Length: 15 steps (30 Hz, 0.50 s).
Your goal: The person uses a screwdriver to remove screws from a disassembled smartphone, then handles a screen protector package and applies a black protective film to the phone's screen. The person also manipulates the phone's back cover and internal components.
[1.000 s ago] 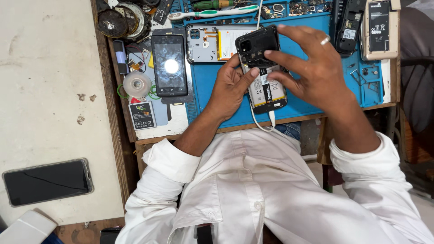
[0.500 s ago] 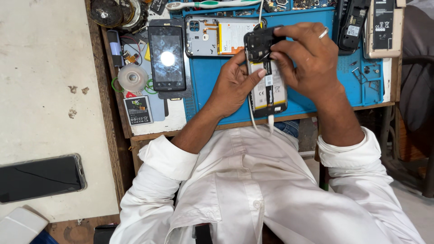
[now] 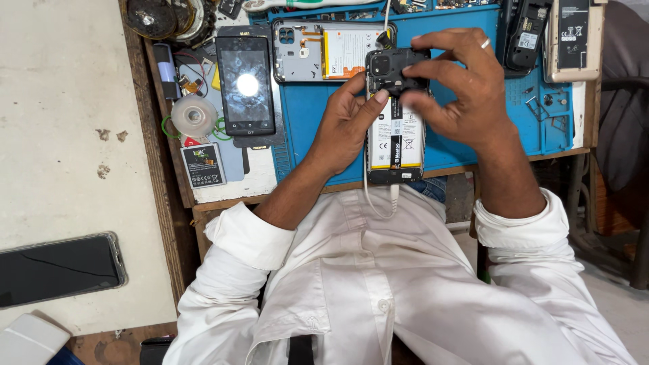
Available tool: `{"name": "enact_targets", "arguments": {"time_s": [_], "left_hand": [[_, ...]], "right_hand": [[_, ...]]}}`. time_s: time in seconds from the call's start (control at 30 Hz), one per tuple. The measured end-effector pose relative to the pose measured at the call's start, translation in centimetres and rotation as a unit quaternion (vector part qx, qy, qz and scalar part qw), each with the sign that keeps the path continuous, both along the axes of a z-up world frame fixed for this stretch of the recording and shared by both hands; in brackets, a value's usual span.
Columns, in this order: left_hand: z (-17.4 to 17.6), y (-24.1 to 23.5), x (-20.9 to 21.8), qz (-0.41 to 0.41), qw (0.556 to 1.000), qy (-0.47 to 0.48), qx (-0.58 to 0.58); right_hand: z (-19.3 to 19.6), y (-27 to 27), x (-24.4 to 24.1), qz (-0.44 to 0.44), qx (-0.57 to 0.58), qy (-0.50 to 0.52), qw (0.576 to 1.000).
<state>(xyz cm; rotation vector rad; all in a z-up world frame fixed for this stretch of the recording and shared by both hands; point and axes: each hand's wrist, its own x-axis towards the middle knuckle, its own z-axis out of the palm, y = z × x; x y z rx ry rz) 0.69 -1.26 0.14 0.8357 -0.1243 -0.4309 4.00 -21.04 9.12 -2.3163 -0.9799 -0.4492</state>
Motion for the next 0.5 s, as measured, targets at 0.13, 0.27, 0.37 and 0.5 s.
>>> {"name": "enact_targets", "arguments": {"time_s": [0.13,0.27,0.37,0.5], "left_hand": [[0.1,0.0,0.1,0.006,1.0,0.006,0.027],[0.2,-0.3,-0.1,0.015,0.998,-0.05,0.033],[0.3,-0.4,-0.5,0.031,0.995,-0.091,0.019],[0.5,-0.4,-0.8,0.026,0.993,-0.111,0.018]], "right_hand": [[0.6,0.1,0.0,0.033,0.0,-0.021,0.999],[-0.4,-0.5,0.0,0.006,-0.011,-0.022,1.0],[-1.2,-1.0,0.0,0.006,0.0,-0.041,0.999],[-1.4,-1.3,-0.3,0.012,0.014,-0.07,0.997]]}}
